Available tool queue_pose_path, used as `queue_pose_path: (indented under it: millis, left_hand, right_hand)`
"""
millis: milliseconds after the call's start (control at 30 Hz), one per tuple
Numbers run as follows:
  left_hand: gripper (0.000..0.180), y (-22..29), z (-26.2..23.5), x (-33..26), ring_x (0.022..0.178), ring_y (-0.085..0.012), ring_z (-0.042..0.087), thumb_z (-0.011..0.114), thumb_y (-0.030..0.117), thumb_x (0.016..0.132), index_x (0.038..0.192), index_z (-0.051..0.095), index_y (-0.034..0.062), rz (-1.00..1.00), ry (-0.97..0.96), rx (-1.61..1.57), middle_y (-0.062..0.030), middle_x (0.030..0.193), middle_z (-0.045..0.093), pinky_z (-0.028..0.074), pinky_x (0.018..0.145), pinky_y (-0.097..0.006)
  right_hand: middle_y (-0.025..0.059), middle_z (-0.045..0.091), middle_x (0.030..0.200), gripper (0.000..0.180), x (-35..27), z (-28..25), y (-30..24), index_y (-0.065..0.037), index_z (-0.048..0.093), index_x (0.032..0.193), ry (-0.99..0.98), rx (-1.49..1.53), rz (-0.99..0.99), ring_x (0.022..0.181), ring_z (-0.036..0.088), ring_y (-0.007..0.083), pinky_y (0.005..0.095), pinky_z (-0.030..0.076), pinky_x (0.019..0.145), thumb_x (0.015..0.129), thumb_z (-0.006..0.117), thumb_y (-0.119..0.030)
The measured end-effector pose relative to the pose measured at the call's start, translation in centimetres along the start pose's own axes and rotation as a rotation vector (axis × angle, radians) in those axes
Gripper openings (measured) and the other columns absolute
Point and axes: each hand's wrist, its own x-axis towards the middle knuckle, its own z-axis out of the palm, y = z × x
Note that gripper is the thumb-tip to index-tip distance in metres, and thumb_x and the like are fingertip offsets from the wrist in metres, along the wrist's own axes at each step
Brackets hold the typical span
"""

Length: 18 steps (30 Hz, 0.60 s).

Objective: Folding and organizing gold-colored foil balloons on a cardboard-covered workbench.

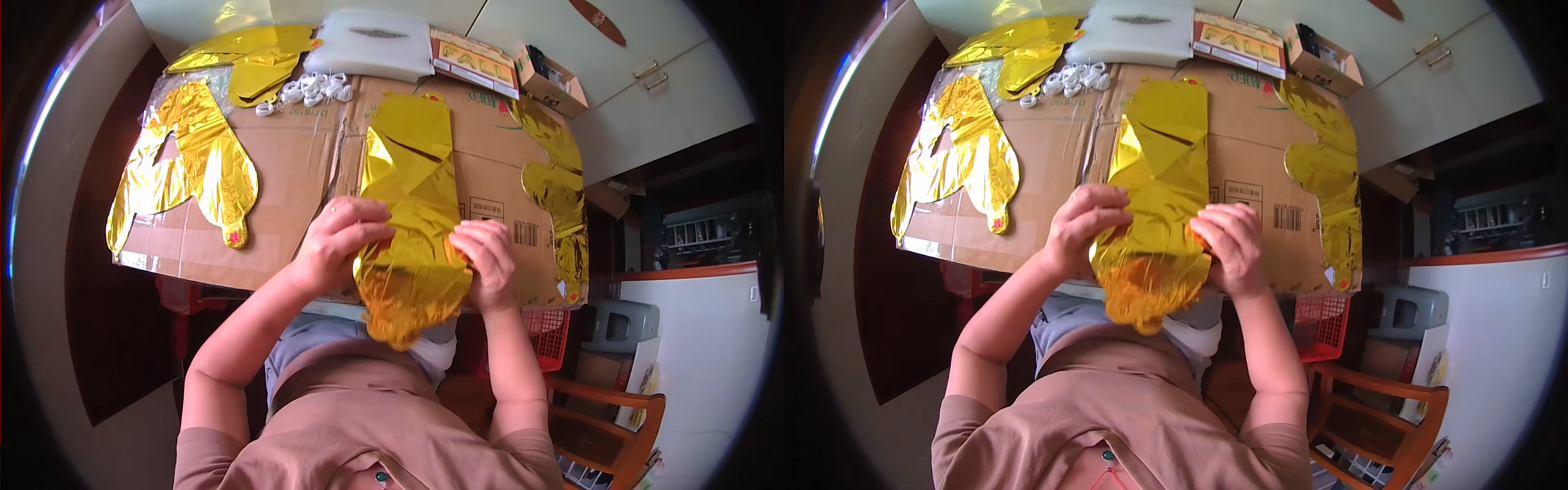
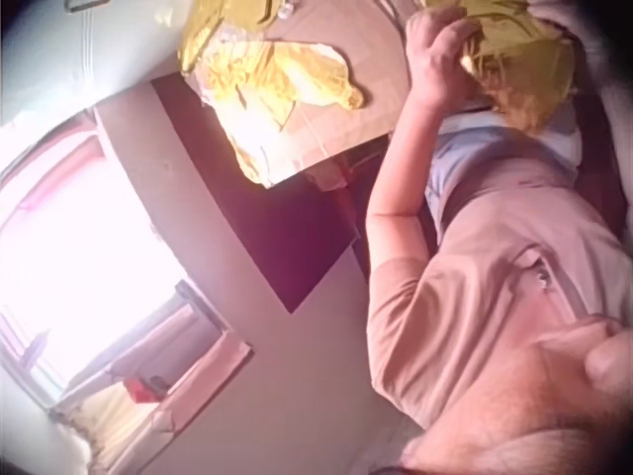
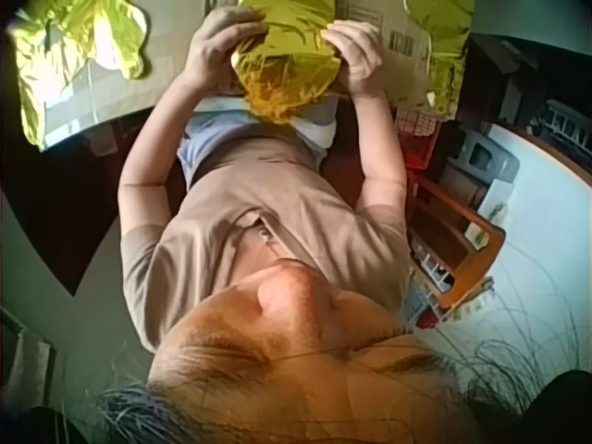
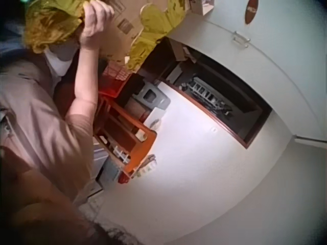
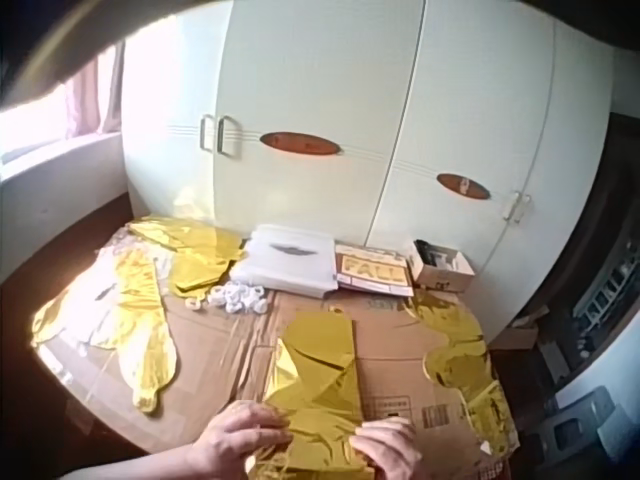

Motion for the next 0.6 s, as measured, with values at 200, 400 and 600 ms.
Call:
queue_pose_path:
  millis: [200, 400, 600]
  left_hand:
    - [0.049, -2.7, 0.0, 2.0, 0.116, -0.0348, 0.059, 0.068, -0.002, 0.080, 0.128, 0.063, 0.0084, -0.211, -0.269, 0.040, -0.0148, 0.122, 0.063, 0.048, 0.100, -0.044]
    - [0.043, -4.0, -1.7, 1.5, 0.124, -0.0371, 0.056, 0.065, 0.001, 0.083, 0.125, 0.063, 0.0075, -0.225, -0.332, 0.101, -0.0150, 0.124, 0.063, 0.043, 0.108, -0.048]
    - [0.023, -5.2, 0.7, 2.6, 0.121, -0.0338, 0.057, 0.069, 0.011, 0.088, 0.110, 0.069, 0.0059, -0.082, -0.299, 0.178, -0.0119, 0.117, 0.065, 0.043, 0.106, -0.047]
  right_hand:
    - [0.0105, 0.067, 0.111, 0.034, 1.3, 0.5, 5.4, -0.008, 0.068, 0.106, -0.176, -0.134, -0.026, 0.105, 0.065, 0.0306, 0.0444, 0.049, 0.093, 0.073, 0.069, 0.000]
    - [0.0127, 0.062, 0.128, 0.045, -0.1, -2.2, 5.5, -0.007, 0.063, 0.126, -0.409, -0.327, 0.266, 0.120, 0.058, 0.0313, 0.0440, 0.046, 0.103, 0.082, 0.061, 0.002]
    - [0.0153, 0.065, 0.124, 0.034, 1.9, -2.2, 1.5, -0.002, 0.067, 0.121, -0.315, -0.044, 0.585, 0.111, 0.065, 0.0332, 0.0416, 0.053, 0.097, 0.088, 0.069, -0.010]
